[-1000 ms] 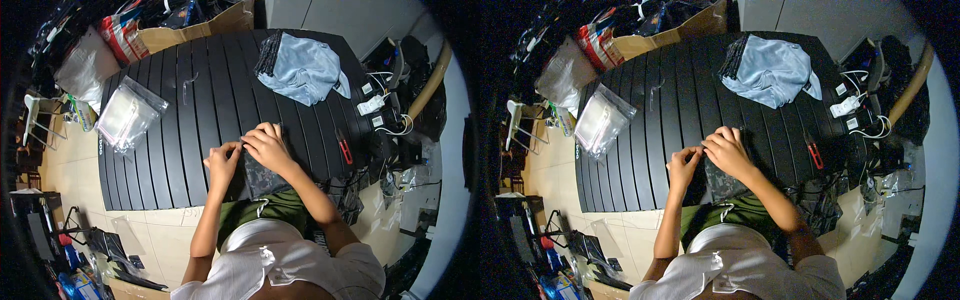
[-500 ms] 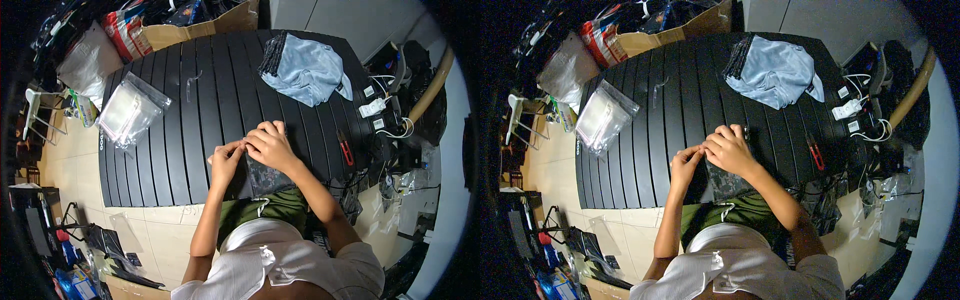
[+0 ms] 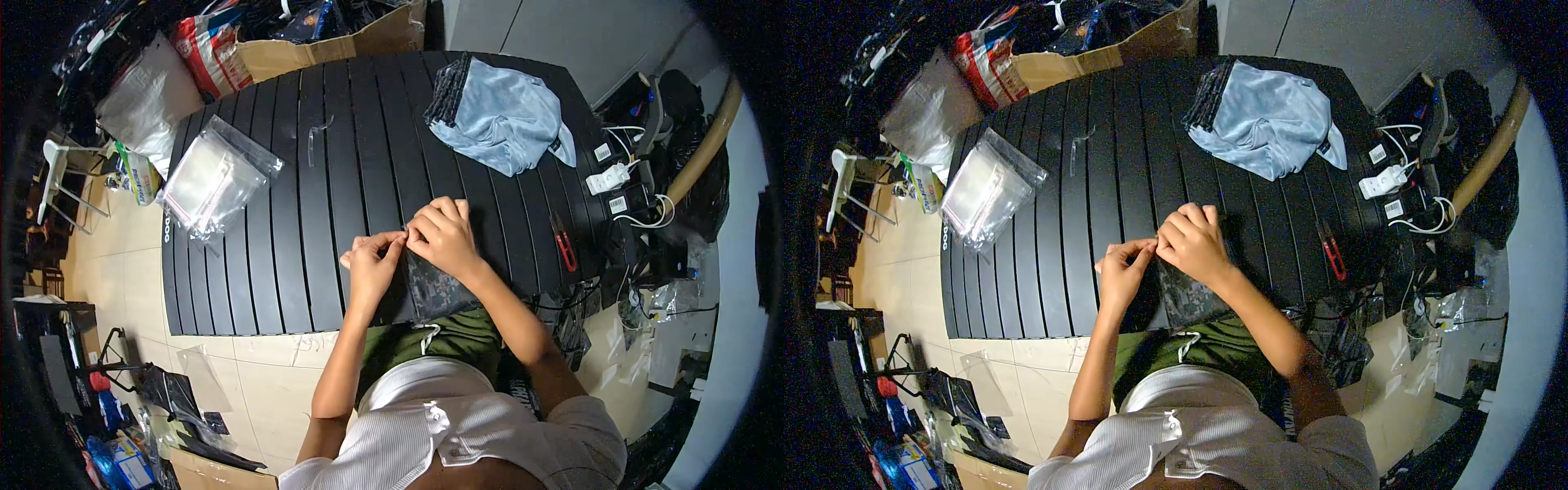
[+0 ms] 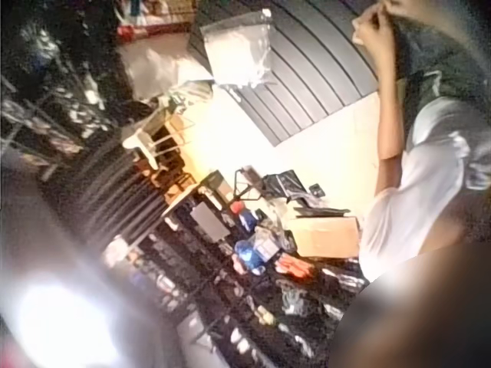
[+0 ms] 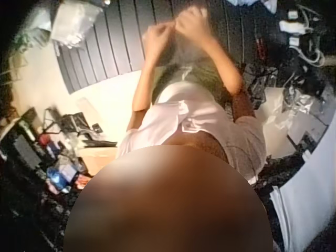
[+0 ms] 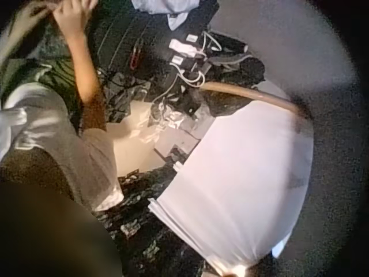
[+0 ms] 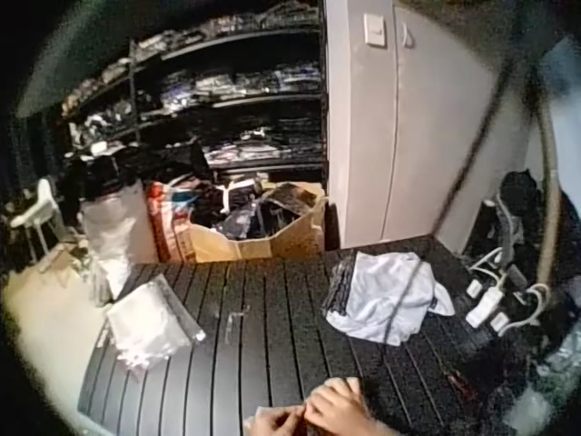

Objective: Folding and bagging fabric neck gaiters and trimming loose threads from textile items.

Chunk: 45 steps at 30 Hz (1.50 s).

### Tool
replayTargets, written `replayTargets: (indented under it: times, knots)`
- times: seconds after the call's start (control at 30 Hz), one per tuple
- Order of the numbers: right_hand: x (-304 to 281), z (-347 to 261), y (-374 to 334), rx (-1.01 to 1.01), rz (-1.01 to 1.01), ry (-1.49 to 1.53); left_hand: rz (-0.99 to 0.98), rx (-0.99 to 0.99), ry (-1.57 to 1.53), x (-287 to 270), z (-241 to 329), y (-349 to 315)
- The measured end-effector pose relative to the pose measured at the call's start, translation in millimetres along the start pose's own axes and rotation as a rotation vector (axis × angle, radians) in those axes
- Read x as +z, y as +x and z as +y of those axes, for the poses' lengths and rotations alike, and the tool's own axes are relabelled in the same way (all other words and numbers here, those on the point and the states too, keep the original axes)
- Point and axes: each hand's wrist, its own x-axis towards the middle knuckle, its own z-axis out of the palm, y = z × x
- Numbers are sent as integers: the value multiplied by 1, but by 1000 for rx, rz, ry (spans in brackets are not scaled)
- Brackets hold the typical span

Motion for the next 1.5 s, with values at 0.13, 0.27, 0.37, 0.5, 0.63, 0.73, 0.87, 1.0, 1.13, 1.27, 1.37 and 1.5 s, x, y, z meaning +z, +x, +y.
replayTargets:
  times: [0.13, 0.27, 0.37, 0.5, 0.63, 0.73, 0.87, 1.0, 1.13, 1.27, 1.37, 1.5]
  knots:
    - [-8, 11, -1, 173, 2, 31, 44, -9, 41, 0, -2, 0]
    - [-33, 62, -7, 428, 172, -38, 76, -63, 3, -2, -18, 0]
    - [-46, 58, -3, 355, 141, 90, 62, -61, -132, 3, -26, 2]
    - [-30, 7, 2, 90, -60, 120, 80, -36, -137, 5, -31, 3]
    - [-8, -14, 1, 46, -96, 146, 120, -25, -97, 5, -23, 2]
    - [-1, -16, 3, 65, -84, 149, 164, -2, -4, 1, -11, 2]
    - [2, -14, 7, 80, -75, 187, 106, -72, -63, -5, -11, 5]
    - [5, -9, 8, 126, -65, 239, 104, 35, -32, -8, -10, 1]
    - [5, -11, 12, 136, -92, 248, 89, 61, -76, -8, -13, 0]
    - [9, -6, 11, 195, 0, 158, 106, -16, -56, -6, -13, -1]
    - [4, 14, 12, 298, 131, 50, 224, 17, 85, -7, -18, -3]
    - [-21, 71, -15, 695, 347, 114, 285, -31, 127, -8, -18, -8]
